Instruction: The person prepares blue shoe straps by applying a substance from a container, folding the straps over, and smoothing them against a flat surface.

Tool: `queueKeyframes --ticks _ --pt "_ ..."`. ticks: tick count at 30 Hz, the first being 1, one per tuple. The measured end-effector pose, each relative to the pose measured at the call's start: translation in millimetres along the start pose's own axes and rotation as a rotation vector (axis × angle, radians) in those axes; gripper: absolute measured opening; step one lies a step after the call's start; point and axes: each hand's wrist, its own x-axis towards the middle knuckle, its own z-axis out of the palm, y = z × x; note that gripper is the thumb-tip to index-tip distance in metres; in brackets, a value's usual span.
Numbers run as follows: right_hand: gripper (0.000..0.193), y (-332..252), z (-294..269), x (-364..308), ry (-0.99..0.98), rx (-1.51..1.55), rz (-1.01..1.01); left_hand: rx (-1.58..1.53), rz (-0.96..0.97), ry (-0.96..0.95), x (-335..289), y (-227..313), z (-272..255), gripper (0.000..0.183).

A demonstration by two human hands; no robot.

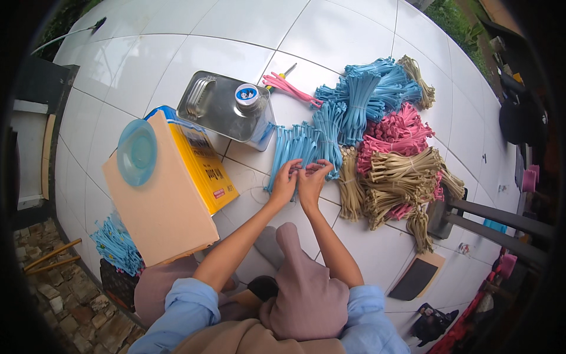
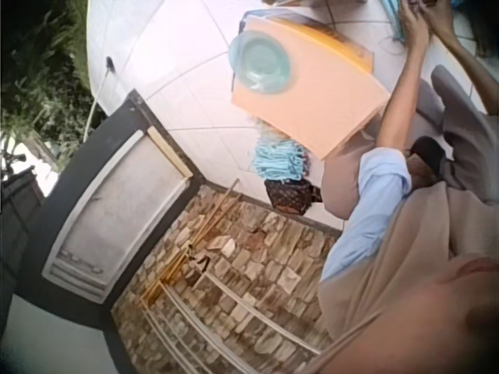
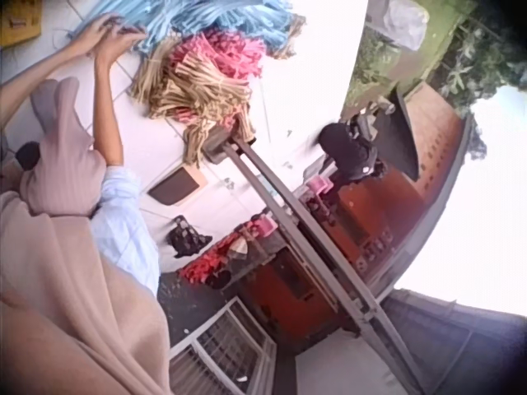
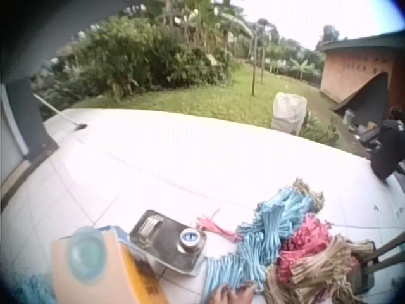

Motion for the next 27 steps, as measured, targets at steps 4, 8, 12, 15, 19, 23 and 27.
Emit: queueKeyframes --ticks 4,8,12,15,19,23,27 --pt "0.05 -28 -23 -13 -0.058 0.345 -0.073 -0.119 -0.019 0.027 3 53 -8 0.026" --pt "0.052 -75 -34 -26 -0.16 0.525 -0.136 -0.292 0.008 -0.069 11 93 -29 0.023" --pt "0.063 -79 -33 -18 -0.168 0.512 -0.226 -0.352 0.054 -0.074 13 105 -34 0.018" --pt "0.071 -67 -27 -10 -0.185 0.444 -0.201 -0.641 -0.044 -0.018 10 89 -32 0.012" --pt "0.061 -42 -25 -8 -0.077 0.028 -0.343 -0.247 -0.049 0.304 -7 54 -17 0.014" --pt "0.053 -51 -11 -17 -0.136 0.552 -0.207 0.34 -0.046 0.477 -18 7 -8 0.029" --pt "0.06 -41 -21 -7 -0.092 0.715 -0.054 0.151 -0.434 -0.026 -13 1 2 0.055"
